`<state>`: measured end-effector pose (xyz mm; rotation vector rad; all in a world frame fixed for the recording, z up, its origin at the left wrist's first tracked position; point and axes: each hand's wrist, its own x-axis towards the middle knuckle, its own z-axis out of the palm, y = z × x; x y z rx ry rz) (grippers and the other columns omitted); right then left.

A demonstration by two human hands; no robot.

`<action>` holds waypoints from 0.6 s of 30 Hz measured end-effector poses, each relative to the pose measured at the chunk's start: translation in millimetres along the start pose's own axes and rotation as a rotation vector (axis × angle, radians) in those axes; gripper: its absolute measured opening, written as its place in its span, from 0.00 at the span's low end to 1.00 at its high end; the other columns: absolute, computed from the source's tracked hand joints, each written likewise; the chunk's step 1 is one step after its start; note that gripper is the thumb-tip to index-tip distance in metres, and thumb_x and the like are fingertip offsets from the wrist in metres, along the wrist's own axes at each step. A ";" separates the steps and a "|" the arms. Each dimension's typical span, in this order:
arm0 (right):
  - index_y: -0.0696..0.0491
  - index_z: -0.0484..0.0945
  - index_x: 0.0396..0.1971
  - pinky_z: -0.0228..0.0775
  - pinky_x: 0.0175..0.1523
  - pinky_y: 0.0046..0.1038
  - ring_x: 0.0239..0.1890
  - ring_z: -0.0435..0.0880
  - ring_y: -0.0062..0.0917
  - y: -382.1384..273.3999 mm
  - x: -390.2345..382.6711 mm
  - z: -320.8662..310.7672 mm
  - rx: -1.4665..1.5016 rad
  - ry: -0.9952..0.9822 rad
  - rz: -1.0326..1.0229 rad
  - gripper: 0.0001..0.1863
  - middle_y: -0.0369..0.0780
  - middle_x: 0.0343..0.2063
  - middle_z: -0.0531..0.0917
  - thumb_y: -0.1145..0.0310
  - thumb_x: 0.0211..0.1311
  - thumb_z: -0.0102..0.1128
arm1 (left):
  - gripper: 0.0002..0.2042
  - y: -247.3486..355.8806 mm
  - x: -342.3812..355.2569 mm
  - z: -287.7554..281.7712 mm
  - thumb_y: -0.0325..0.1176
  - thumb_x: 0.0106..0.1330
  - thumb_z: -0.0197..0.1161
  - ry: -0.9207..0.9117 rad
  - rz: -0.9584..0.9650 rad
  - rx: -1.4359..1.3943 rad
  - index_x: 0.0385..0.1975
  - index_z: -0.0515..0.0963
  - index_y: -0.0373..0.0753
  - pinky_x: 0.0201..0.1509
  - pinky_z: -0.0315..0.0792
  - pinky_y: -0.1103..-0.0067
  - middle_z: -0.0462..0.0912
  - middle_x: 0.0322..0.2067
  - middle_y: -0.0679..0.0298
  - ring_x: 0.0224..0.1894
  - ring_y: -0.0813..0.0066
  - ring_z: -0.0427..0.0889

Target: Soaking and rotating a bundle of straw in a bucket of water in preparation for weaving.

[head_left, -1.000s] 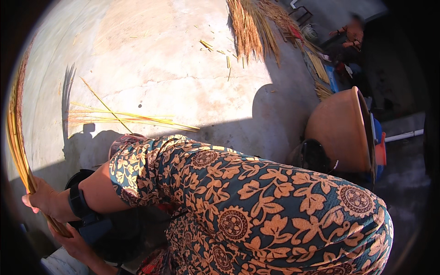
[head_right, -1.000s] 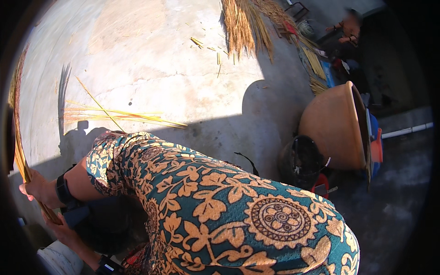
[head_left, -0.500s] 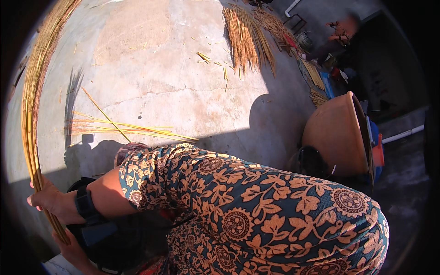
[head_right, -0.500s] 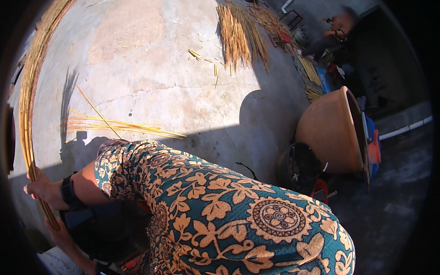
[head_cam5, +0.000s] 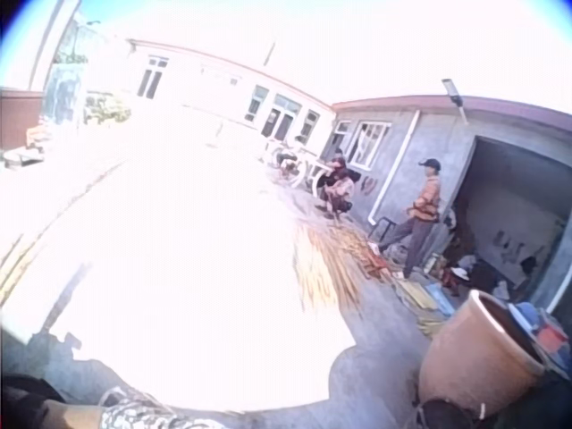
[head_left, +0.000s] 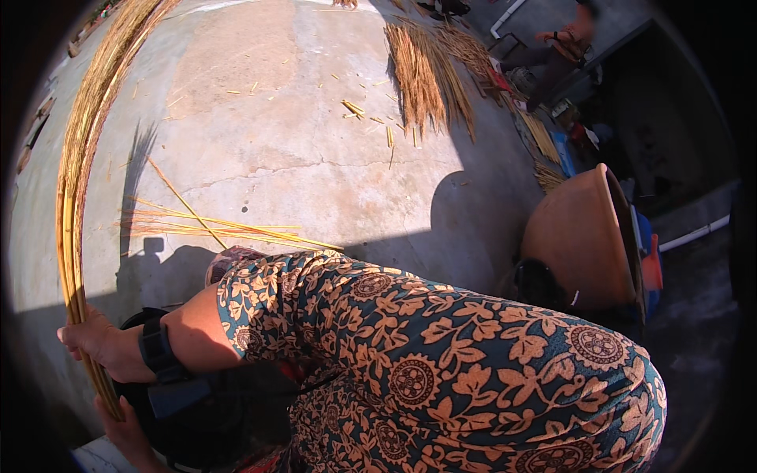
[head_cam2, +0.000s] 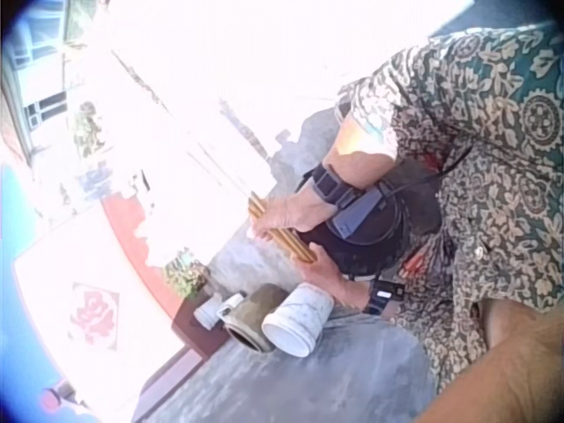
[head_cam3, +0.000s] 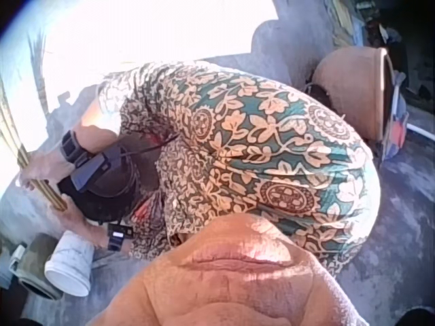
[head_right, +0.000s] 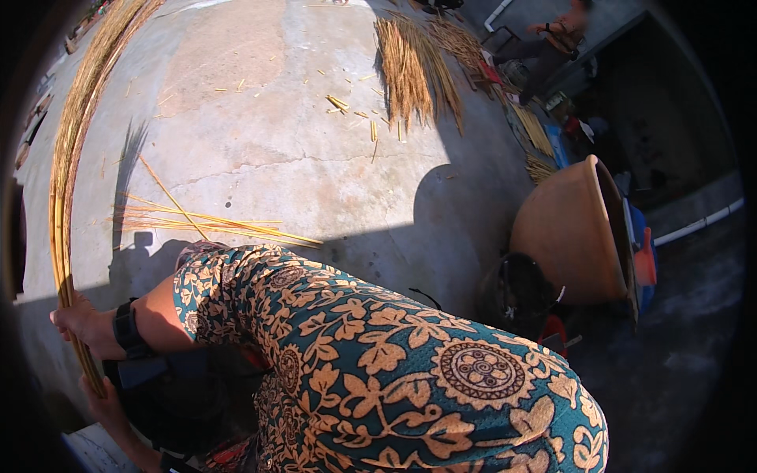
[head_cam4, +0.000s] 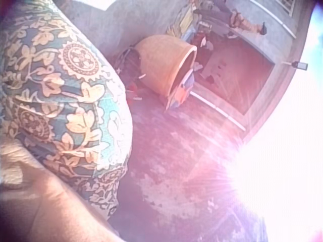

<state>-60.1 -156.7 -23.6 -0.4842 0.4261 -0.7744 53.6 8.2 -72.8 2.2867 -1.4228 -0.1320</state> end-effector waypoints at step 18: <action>0.48 0.65 0.28 0.64 0.32 0.27 0.25 0.69 0.19 1.8 -14.9 13.6 -0.032 0.044 -0.036 0.09 0.34 0.20 0.70 0.66 0.60 0.58 | 0.30 50.3 -10.3 -25.4 0.31 0.63 0.60 0.109 0.098 0.032 0.65 0.59 0.42 0.55 0.68 0.66 0.72 0.54 0.49 0.56 0.51 0.73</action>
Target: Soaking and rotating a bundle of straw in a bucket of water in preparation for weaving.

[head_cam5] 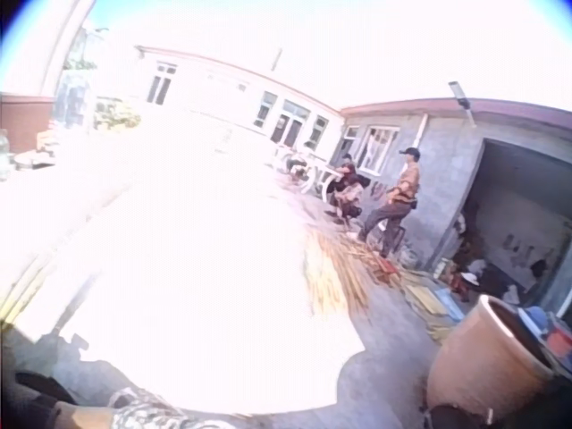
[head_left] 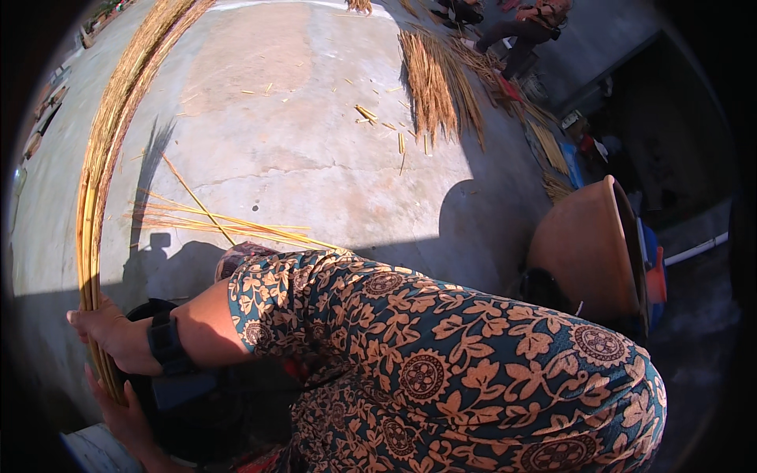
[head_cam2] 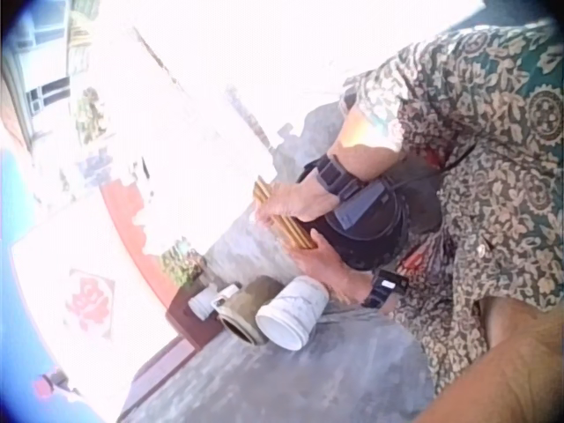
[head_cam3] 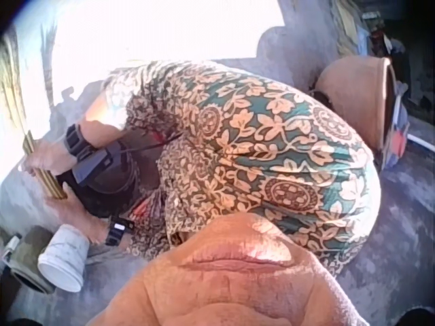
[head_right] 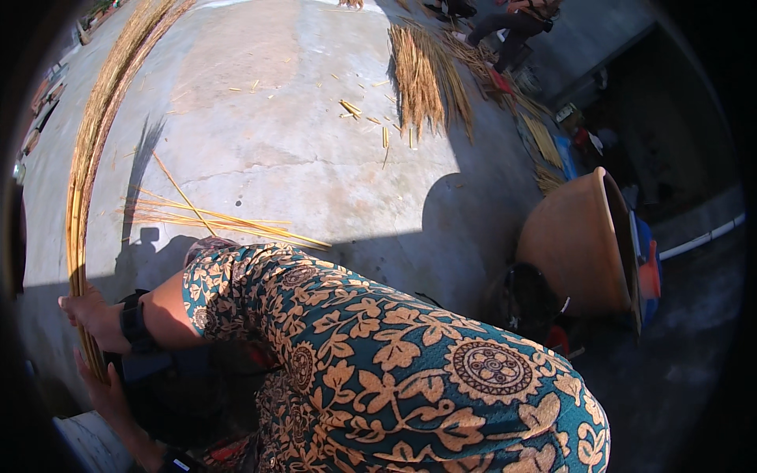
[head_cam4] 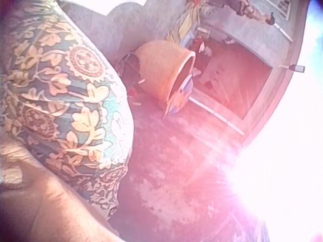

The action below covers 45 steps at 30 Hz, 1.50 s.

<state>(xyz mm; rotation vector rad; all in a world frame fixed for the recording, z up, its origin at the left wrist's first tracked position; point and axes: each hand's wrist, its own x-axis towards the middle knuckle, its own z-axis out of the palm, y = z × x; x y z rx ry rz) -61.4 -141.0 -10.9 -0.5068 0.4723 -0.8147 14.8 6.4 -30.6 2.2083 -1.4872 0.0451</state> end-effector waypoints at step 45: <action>0.51 0.66 0.27 0.64 0.31 0.29 0.26 0.69 0.21 18.1 -18.5 -2.5 -0.020 -0.004 0.155 0.10 0.35 0.21 0.69 0.65 0.56 0.59 | 0.20 23.7 4.8 8.8 0.42 0.69 0.54 -0.061 -0.297 0.068 0.56 0.65 0.40 0.46 0.71 0.72 0.77 0.43 0.54 0.45 0.60 0.79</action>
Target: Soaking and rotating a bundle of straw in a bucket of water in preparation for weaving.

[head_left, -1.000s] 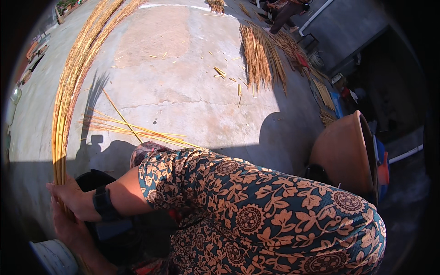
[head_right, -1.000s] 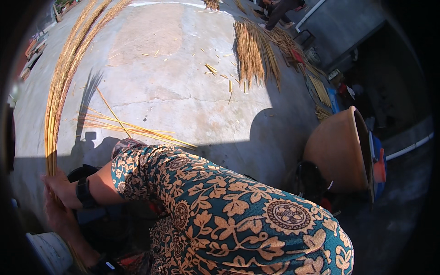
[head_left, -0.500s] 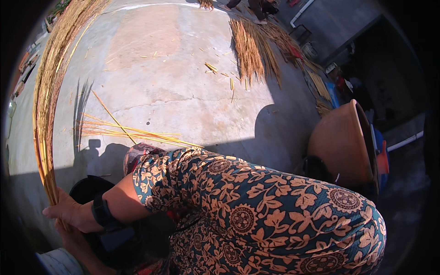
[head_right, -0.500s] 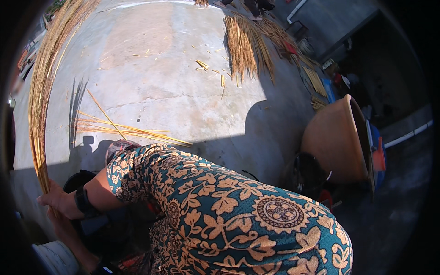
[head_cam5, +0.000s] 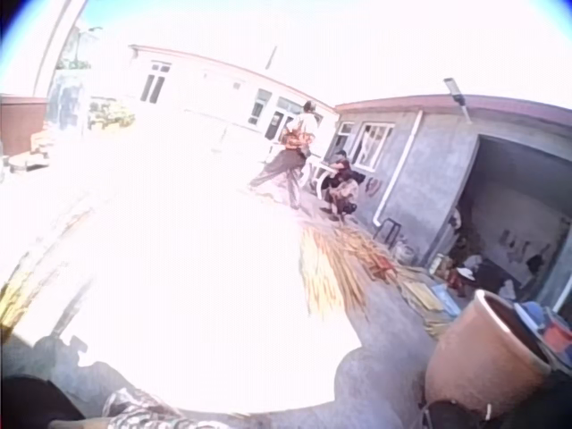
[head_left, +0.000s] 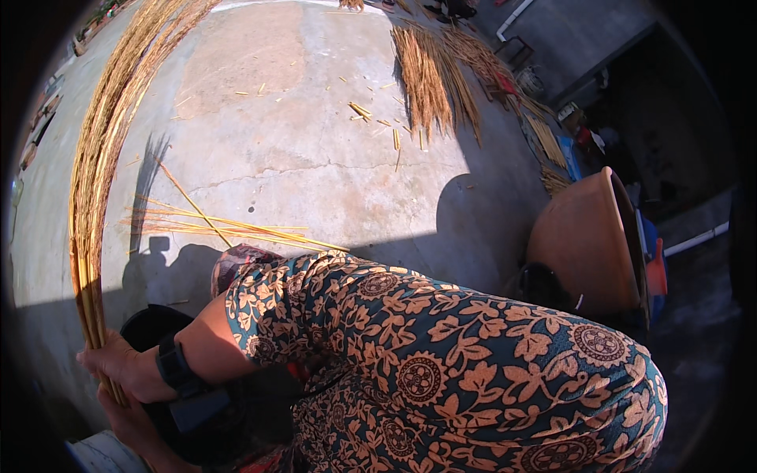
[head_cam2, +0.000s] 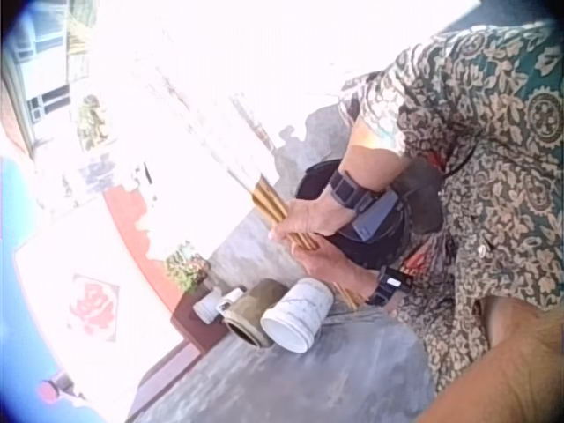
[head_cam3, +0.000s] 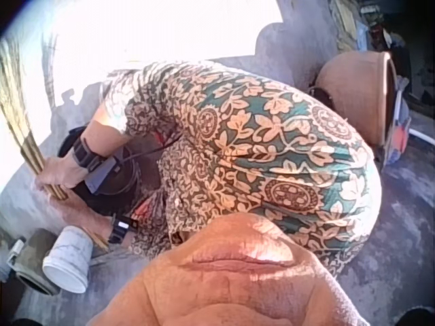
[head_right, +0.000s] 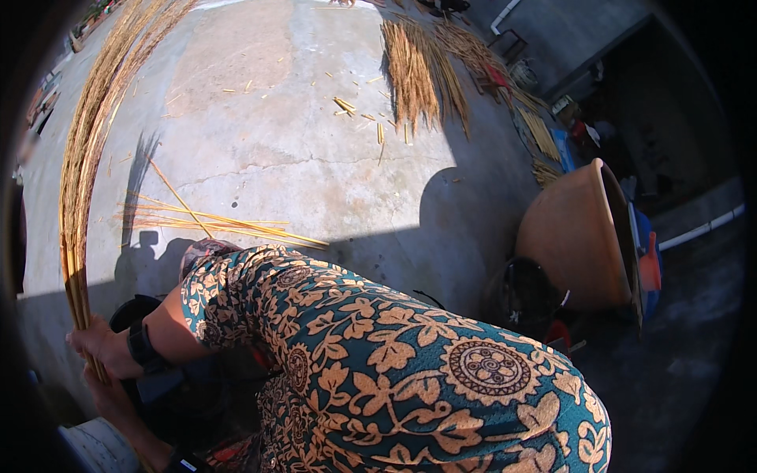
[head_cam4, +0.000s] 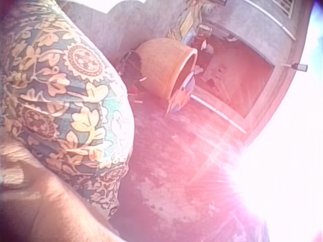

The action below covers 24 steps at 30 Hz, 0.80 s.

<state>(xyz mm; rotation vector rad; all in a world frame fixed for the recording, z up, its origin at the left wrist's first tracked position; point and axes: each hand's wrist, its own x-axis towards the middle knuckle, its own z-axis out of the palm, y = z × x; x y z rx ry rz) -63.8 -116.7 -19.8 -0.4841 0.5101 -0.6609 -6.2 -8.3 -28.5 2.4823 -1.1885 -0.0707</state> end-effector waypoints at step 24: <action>0.48 0.66 0.31 0.65 0.40 0.31 0.35 0.70 0.24 -5.8 -13.0 0.2 0.079 -0.089 0.020 0.14 0.34 0.28 0.69 0.77 0.48 0.61 | 0.27 -52.3 16.7 11.8 0.43 0.65 0.59 -0.049 0.044 -0.072 0.62 0.62 0.44 0.50 0.71 0.67 0.75 0.51 0.49 0.53 0.51 0.76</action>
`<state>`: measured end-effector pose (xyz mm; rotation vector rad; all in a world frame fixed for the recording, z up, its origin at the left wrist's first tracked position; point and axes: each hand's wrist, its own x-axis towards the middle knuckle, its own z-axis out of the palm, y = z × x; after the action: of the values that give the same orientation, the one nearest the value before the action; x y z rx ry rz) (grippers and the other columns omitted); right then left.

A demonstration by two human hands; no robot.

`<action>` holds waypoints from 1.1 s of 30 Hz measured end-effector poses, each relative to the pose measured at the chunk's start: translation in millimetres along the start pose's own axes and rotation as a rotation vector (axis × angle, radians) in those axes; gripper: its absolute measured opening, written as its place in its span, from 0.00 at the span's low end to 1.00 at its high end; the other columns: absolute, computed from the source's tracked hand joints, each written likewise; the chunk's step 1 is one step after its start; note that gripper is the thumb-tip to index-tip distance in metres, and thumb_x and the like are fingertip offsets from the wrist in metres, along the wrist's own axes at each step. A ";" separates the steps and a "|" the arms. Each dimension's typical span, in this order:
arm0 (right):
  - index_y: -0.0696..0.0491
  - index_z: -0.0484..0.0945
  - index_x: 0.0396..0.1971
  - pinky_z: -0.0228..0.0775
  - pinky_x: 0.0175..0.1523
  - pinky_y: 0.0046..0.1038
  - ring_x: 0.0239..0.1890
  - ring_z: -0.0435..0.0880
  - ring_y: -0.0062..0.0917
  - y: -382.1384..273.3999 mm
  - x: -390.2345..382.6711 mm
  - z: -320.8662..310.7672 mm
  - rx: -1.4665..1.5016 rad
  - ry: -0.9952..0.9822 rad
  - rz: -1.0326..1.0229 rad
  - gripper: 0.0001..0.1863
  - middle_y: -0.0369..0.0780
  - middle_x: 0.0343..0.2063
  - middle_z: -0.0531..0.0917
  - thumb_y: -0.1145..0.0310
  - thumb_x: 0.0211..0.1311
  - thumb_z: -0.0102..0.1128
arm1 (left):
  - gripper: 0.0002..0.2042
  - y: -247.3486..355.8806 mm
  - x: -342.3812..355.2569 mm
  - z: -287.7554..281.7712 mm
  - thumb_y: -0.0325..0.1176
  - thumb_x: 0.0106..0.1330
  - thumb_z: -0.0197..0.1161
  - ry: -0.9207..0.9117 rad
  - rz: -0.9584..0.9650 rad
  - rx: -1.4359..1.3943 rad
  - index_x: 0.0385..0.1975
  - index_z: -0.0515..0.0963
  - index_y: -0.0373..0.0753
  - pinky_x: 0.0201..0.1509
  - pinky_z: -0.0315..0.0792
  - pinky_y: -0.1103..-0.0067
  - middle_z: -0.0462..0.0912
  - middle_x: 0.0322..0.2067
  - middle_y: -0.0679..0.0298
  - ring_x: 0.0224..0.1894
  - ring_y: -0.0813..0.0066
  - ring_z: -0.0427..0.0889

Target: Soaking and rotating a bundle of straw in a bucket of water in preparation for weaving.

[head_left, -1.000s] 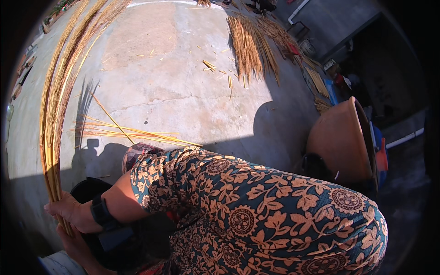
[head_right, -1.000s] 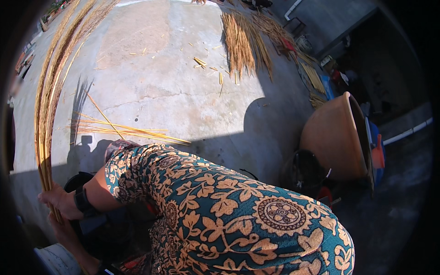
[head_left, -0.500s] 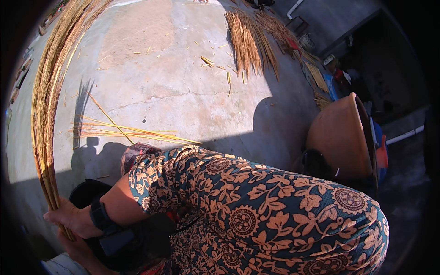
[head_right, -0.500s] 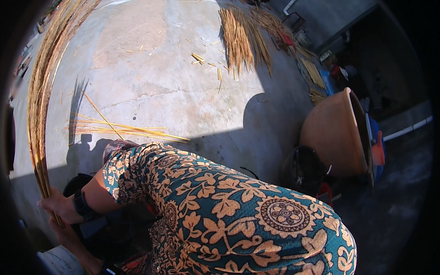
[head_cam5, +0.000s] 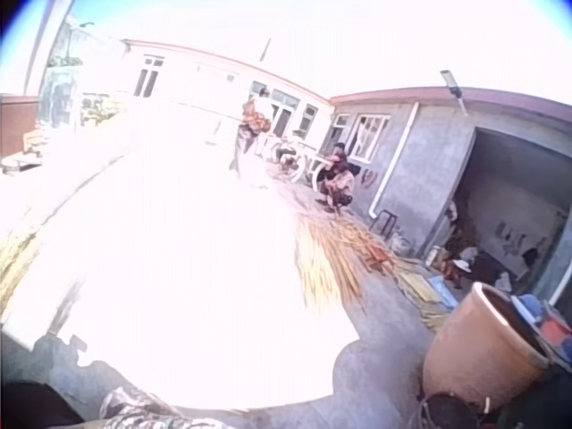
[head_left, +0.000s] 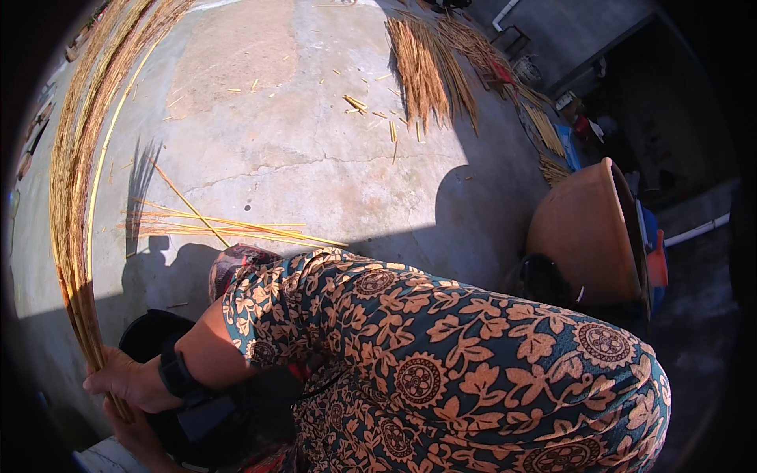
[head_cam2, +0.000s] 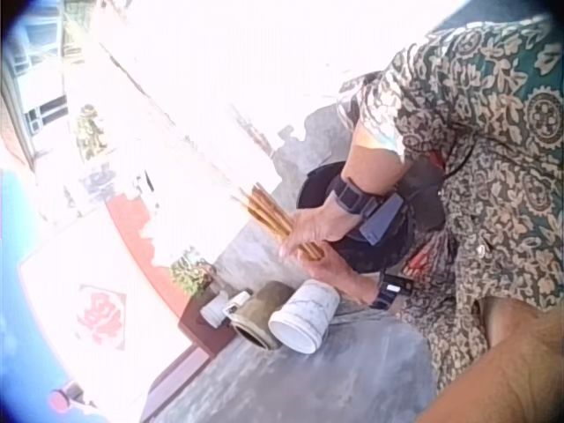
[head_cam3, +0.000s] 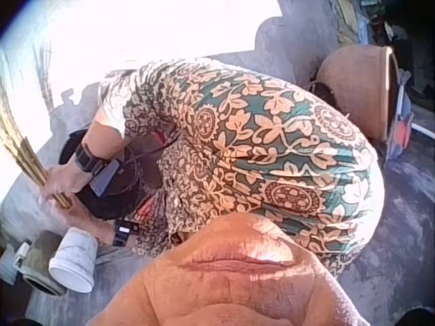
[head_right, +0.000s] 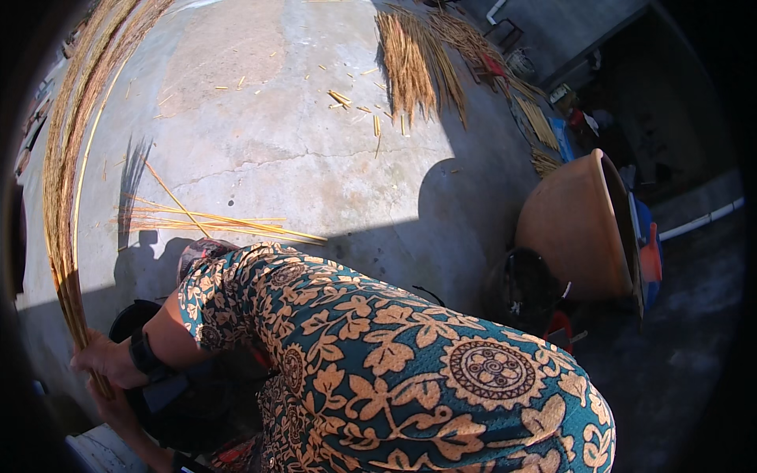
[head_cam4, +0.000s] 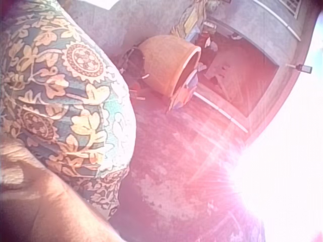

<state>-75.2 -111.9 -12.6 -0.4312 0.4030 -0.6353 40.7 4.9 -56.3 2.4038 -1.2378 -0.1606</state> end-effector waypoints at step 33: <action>0.49 0.67 0.34 0.64 0.46 0.30 0.37 0.70 0.22 -8.5 -16.5 0.3 -0.007 -0.024 -0.004 0.11 0.34 0.29 0.70 0.69 0.52 0.60 | 0.17 13.6 -9.8 -6.2 0.37 0.67 0.58 0.111 0.070 0.110 0.53 0.68 0.42 0.44 0.71 0.72 0.78 0.39 0.55 0.41 0.59 0.79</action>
<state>-91.2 -107.4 -4.4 -0.4459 0.3815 -0.6327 26.5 7.8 -45.9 2.4217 -1.3081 0.0625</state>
